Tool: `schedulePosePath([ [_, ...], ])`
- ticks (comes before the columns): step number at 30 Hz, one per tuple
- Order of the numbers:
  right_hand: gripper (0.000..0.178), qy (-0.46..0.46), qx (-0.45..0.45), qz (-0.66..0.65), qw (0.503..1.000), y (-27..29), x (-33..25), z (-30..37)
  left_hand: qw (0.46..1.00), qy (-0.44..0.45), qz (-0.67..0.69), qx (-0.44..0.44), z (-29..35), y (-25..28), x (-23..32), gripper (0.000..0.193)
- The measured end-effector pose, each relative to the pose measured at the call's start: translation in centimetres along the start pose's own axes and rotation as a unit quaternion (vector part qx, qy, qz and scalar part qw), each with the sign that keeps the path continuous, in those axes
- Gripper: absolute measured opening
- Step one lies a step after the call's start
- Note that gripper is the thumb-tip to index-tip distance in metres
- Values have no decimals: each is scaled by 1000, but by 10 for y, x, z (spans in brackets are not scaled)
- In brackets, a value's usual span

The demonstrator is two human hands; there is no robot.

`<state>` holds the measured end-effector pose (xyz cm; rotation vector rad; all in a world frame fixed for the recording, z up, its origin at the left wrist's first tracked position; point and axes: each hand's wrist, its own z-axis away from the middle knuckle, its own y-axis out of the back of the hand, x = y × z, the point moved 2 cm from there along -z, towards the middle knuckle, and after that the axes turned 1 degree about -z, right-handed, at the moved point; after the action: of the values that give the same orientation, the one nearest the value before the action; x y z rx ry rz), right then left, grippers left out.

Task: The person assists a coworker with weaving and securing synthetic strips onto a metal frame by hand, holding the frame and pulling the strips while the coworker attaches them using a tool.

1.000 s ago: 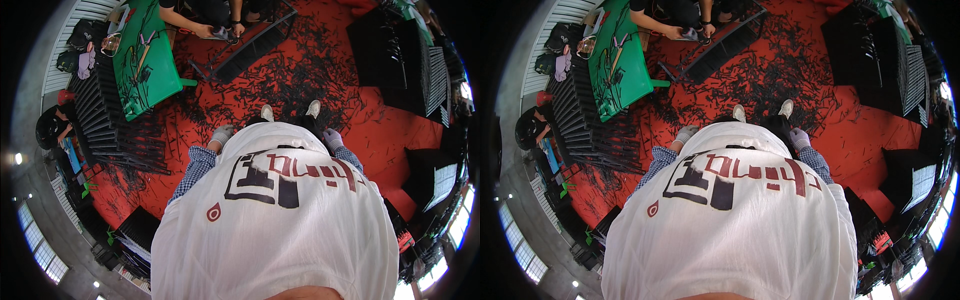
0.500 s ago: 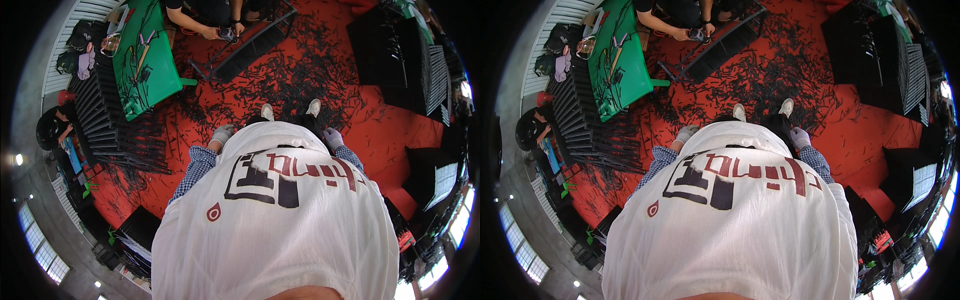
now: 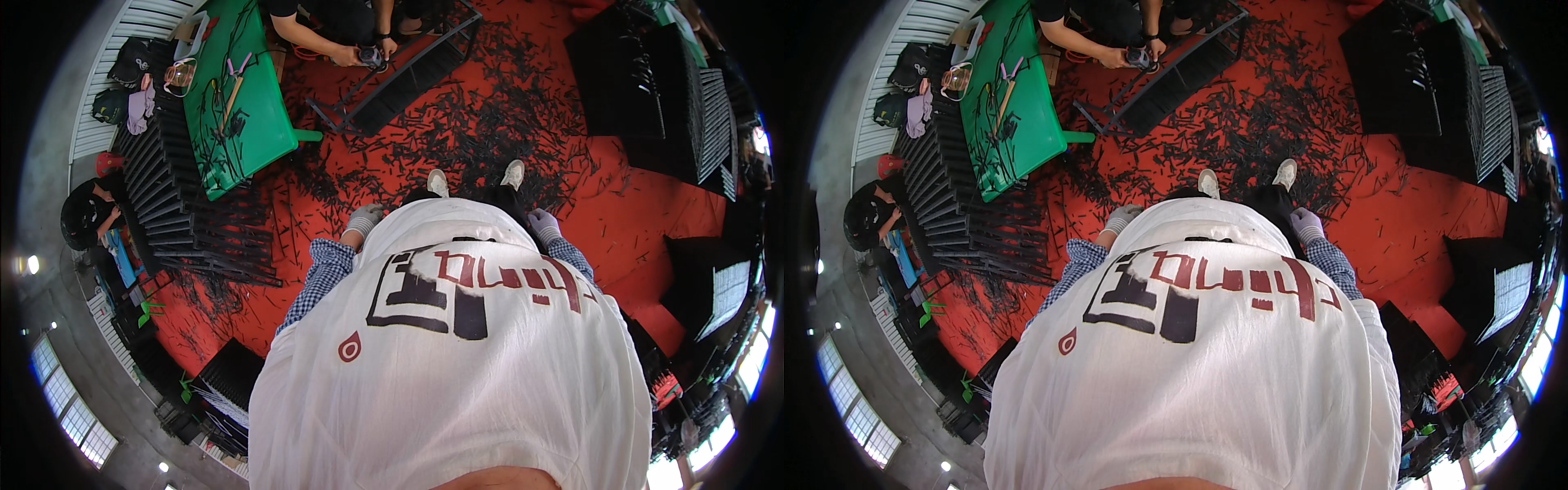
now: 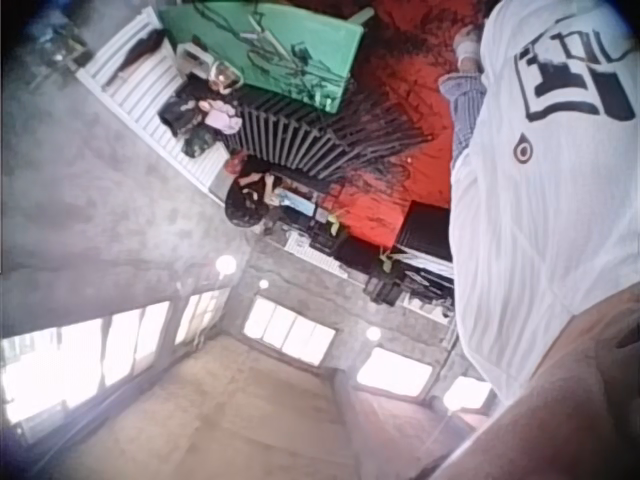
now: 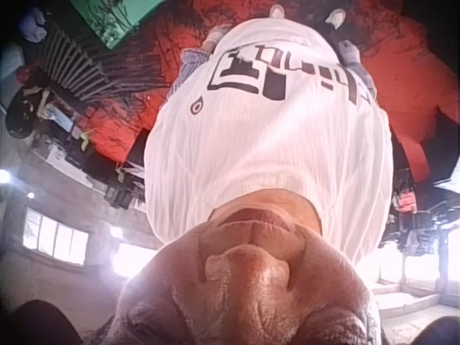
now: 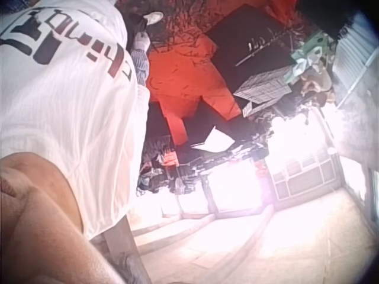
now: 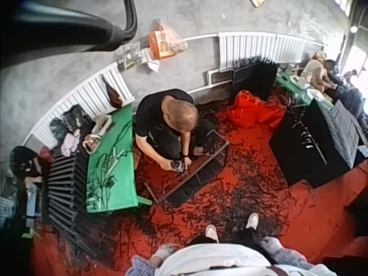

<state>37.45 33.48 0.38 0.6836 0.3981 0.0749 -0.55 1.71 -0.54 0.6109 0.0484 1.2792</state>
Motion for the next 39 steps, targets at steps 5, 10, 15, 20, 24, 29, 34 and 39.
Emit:
schedulePosePath([
  [5,28,1,1,2,1000,-1,1,0,999,-12,-44,-2,-6,-2,-4,40],
  [10,27,-1,2,5,1000,0,1,0,999,-5,-38,-10,-8,-3,-4,41],
  [15,27,1,0,5,1000,0,0,1,999,-13,-41,-5,-7,-5,-6,41],
  [20,28,3,5,5,1000,0,0,1,1000,22,1,-15,1,0,2,41],
  [24,28,0,2,1,1000,2,-3,2,1000,7,6,6,1,0,1,37],
  [29,28,-12,-2,0,1000,6,-10,6,1000,9,0,-13,-1,-1,0,41],
  [34,27,-12,-1,-7,1000,6,-10,7,1000,-6,-17,-7,-4,-3,-1,41],
  [39,26,-4,7,-6,1000,5,-8,5,1000,-2,-30,-6,-4,-2,0,39],
])
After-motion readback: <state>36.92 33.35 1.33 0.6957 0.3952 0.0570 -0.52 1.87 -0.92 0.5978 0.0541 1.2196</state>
